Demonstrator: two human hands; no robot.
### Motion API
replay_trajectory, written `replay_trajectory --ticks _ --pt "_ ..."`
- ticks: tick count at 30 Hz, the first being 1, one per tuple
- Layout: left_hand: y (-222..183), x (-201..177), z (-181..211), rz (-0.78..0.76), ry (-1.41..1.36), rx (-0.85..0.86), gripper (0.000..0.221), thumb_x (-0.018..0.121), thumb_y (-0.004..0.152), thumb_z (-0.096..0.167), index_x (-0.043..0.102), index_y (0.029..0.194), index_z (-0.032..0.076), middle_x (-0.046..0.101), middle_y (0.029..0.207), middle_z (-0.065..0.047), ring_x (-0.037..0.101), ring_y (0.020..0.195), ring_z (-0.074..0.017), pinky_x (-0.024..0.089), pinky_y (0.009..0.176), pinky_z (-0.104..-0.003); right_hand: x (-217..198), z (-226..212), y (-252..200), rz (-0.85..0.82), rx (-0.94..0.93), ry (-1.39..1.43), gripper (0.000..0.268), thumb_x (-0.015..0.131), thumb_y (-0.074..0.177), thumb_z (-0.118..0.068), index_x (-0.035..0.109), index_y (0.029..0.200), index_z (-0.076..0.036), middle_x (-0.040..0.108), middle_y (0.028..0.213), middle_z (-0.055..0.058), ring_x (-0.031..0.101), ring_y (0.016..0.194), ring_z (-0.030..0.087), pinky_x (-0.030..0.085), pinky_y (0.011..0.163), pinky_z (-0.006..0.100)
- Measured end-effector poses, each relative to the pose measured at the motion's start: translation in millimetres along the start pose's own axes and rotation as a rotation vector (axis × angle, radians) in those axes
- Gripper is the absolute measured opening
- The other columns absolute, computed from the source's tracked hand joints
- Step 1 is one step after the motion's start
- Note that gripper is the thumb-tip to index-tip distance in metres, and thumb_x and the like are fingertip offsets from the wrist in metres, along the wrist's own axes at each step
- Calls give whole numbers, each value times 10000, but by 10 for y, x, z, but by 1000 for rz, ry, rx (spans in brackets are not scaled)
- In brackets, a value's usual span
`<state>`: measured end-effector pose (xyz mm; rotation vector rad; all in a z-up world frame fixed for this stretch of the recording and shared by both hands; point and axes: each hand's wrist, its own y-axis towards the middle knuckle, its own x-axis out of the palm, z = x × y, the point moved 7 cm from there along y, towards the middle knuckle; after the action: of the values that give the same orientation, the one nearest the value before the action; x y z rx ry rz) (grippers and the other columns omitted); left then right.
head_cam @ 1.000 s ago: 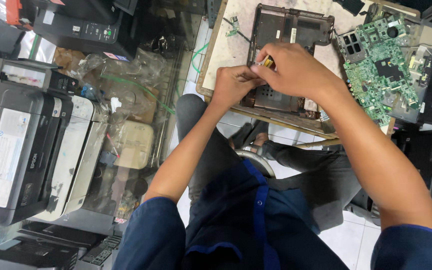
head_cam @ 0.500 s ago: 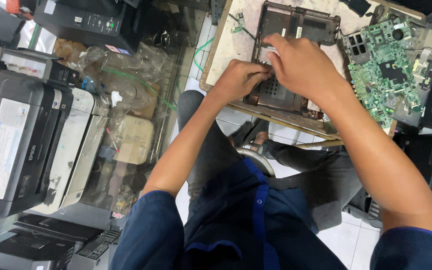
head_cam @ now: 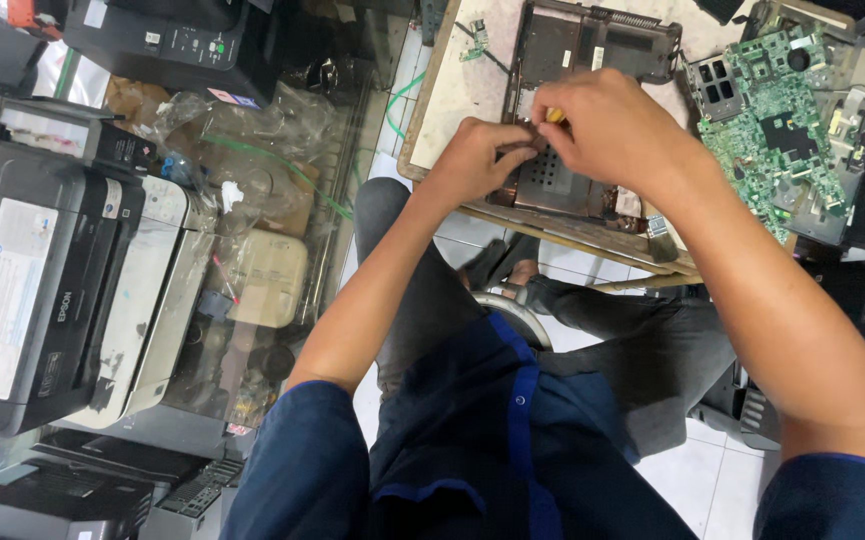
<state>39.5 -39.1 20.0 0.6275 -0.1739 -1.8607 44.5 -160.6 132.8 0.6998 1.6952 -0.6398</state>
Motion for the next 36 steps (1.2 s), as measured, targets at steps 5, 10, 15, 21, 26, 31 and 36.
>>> replay_trajectory --ticks 5,10,15,21,26,31,36 --pt "24 -15 -166 91 115 -68 133 932 830 189 812 830 132 686 590 -23 505 605 -48 459 590 -287 -130 -152 -68 -217 321 225 423 649 1090 -336 568 1457 -143 787 969 227 604 1167 392 494 839 566" --pt "55 -25 158 -26 -11 28 48 818 950 82 795 937 41 838 850 -59 726 825 -35 592 720 -255 -12 -127 -22 42 -81 13 223 684 968 -26 708 1179 -94 717 1028 154 691 981 397 529 808 522" --pt "15 -47 14 23 -13 22 42 809 983 50 782 959 74 637 752 -4 430 684 -54 396 599 -253 -309 -328 -80 -17 62 208 426 703 988 -82 581 1396 -67 668 1254 226 659 1003 392 510 841 552" --pt "-16 -184 -91 152 -100 -55 168 806 976 145 826 1104 38 851 1028 -95 810 921 -119 700 876 -258 57 238 -281 420 65 436 280 713 1105 -5 654 1378 9 716 1037 104 643 822 194 533 694 345" --pt "14 -367 -93 265 -269 -89 169 780 999 96 800 1157 40 847 1008 -91 807 885 -117 715 868 -254 856 319 -268 322 195 648 367 605 1000 132 704 1343 45 792 1091 148 735 909 191 621 801 296" --pt "-4 -589 63 362 -402 -106 186 732 1027 150 760 1149 13 839 988 -154 833 961 -189 723 857 -307 1244 339 -127 397 137 647 219 845 1023 -120 818 1227 -44 804 1007 90 698 833 133 546 735 266" --pt "-28 -695 36 414 -440 -133 193 742 1016 153 760 1133 0 834 1005 -165 848 959 -231 737 854 -327 1245 303 4 455 106 548 84 814 1047 -133 848 1066 -59 812 934 56 660 708 129 508 701 301"
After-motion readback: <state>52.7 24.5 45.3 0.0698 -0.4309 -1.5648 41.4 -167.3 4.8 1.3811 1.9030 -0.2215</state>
